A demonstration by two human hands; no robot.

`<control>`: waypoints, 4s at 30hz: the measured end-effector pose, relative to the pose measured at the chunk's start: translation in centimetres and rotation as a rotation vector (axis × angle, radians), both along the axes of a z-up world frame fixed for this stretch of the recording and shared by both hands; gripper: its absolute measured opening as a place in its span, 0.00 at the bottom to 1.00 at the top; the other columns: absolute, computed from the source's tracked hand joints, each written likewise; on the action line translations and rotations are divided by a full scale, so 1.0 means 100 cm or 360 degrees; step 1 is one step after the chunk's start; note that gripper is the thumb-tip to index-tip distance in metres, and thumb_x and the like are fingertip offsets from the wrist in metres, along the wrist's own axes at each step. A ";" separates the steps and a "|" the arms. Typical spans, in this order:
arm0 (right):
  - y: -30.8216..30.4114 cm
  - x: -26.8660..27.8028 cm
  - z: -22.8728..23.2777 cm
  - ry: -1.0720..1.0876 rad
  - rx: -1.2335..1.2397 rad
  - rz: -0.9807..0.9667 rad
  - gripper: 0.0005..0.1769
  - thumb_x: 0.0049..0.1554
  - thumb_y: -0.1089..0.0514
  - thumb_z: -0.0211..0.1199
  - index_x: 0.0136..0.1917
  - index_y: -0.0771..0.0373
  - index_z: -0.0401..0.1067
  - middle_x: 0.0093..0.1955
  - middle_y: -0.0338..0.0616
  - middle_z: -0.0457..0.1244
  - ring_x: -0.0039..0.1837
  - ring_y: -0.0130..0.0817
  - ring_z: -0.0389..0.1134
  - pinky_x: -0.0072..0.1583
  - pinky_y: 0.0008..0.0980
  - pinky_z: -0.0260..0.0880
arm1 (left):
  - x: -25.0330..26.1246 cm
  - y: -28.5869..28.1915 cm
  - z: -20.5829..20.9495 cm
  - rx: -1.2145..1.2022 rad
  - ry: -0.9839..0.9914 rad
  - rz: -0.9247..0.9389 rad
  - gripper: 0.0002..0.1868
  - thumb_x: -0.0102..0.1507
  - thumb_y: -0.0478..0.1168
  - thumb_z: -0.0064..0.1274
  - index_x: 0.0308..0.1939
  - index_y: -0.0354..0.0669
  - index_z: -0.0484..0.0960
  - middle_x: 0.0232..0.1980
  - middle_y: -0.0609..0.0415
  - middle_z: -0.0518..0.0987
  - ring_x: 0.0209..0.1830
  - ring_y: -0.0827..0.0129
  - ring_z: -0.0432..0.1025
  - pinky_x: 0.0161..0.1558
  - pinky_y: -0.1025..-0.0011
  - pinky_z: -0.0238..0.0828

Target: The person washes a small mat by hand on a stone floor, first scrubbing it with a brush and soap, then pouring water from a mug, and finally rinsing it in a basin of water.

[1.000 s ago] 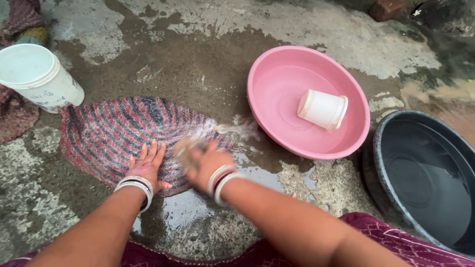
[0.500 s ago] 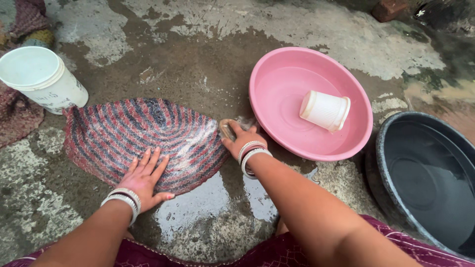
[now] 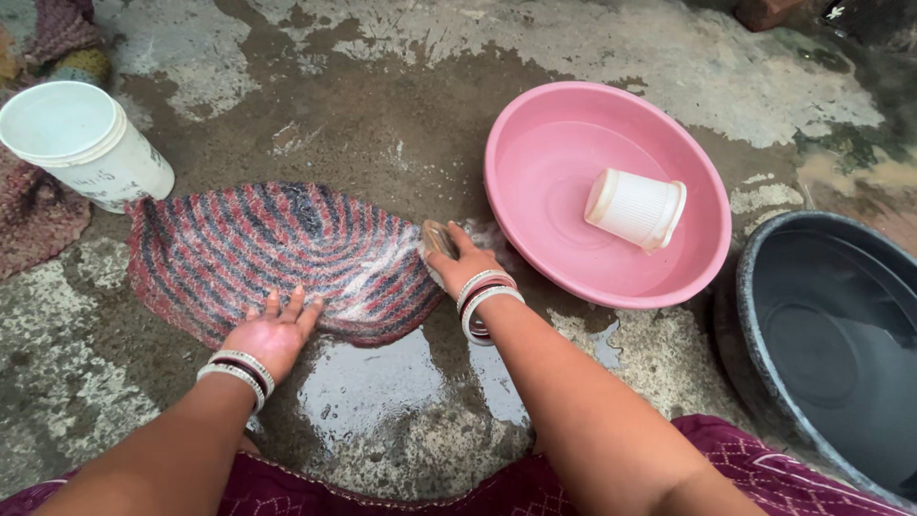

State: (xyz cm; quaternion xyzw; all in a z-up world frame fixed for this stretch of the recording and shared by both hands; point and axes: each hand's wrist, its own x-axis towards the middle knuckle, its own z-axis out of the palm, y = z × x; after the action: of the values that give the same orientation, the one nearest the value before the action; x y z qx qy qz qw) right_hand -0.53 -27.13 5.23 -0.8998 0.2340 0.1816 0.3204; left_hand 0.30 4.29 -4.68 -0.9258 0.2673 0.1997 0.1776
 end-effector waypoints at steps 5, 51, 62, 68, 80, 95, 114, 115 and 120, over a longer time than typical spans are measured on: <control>-0.006 0.006 -0.005 -0.0100 0.0045 0.0032 0.49 0.52 0.31 0.59 0.83 0.35 0.47 0.78 0.65 0.51 0.79 0.56 0.54 0.77 0.44 0.51 | 0.006 -0.008 -0.001 -0.0261 -0.0074 0.0019 0.22 0.69 0.32 0.32 0.68 0.37 0.63 0.75 0.32 0.60 0.67 0.43 0.69 0.53 0.52 0.79; 0.155 -0.023 0.002 0.0032 -0.0671 0.1206 0.40 0.60 0.45 0.59 0.81 0.50 0.49 0.78 0.72 0.42 0.72 0.69 0.57 0.64 0.51 0.70 | 0.011 0.011 0.054 -0.0442 0.0312 0.0896 0.88 0.42 0.58 0.80 0.80 0.47 0.18 0.85 0.47 0.37 0.86 0.58 0.32 0.82 0.58 0.35; 0.056 0.051 0.023 0.0198 -0.0511 0.0278 0.41 0.61 0.41 0.55 0.82 0.42 0.44 0.78 0.64 0.43 0.74 0.65 0.56 0.67 0.54 0.68 | 0.000 0.014 0.063 -0.0786 0.0246 0.1036 0.93 0.36 0.54 0.84 0.77 0.51 0.14 0.84 0.45 0.43 0.86 0.62 0.36 0.81 0.66 0.34; 0.192 -0.004 0.007 -0.0195 -0.0517 0.1193 0.35 0.60 0.47 0.56 0.79 0.45 0.56 0.77 0.79 0.43 0.70 0.70 0.60 0.67 0.53 0.67 | -0.006 0.025 0.049 -0.1118 0.0104 0.1126 0.95 0.30 0.51 0.84 0.78 0.50 0.17 0.85 0.46 0.37 0.84 0.59 0.36 0.79 0.68 0.37; 0.083 0.080 -0.002 0.0347 -0.0858 0.0667 0.29 0.66 0.42 0.47 0.79 0.34 0.52 0.81 0.55 0.44 0.77 0.58 0.56 0.74 0.49 0.60 | -0.009 0.029 0.066 -0.0460 0.0095 0.0997 0.87 0.38 0.77 0.71 0.80 0.33 0.33 0.84 0.40 0.35 0.85 0.57 0.31 0.81 0.66 0.28; 0.112 0.085 0.032 0.0188 -0.0098 -0.0014 0.55 0.56 0.47 0.67 0.84 0.51 0.36 0.77 0.56 0.52 0.74 0.47 0.62 0.70 0.41 0.67 | -0.012 0.029 0.065 -0.0407 0.0103 0.0966 0.85 0.42 0.78 0.68 0.79 0.31 0.32 0.84 0.38 0.33 0.85 0.55 0.28 0.80 0.65 0.25; 0.094 0.049 0.037 0.0291 -0.0525 0.0264 0.40 0.65 0.48 0.52 0.84 0.35 0.37 0.81 0.60 0.42 0.75 0.60 0.56 0.68 0.52 0.68 | -0.014 0.033 0.065 -0.0523 0.0049 0.0961 0.83 0.39 0.78 0.68 0.81 0.52 0.31 0.84 0.38 0.32 0.85 0.53 0.29 0.80 0.64 0.27; 0.108 0.041 0.030 0.0156 -0.0378 0.0147 0.46 0.60 0.46 0.61 0.82 0.50 0.39 0.78 0.63 0.47 0.75 0.58 0.59 0.71 0.49 0.67 | -0.014 0.031 0.065 -0.0521 0.0062 0.0935 0.80 0.40 0.78 0.67 0.82 0.67 0.30 0.84 0.38 0.31 0.85 0.51 0.29 0.80 0.63 0.28; 0.187 -0.027 0.019 0.0229 -0.0812 0.1428 0.44 0.60 0.39 0.61 0.79 0.57 0.47 0.79 0.70 0.44 0.75 0.65 0.55 0.68 0.49 0.67 | 0.001 0.033 0.064 -0.0297 0.0244 0.0846 0.77 0.42 0.78 0.70 0.81 0.72 0.32 0.83 0.33 0.26 0.85 0.47 0.27 0.81 0.61 0.27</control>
State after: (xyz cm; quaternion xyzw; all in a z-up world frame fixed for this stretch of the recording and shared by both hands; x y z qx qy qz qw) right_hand -3.20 -8.42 7.16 -0.9462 -0.1163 0.2997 -0.0353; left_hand 0.41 7.61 1.70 -0.9579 0.0451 0.2833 0.0123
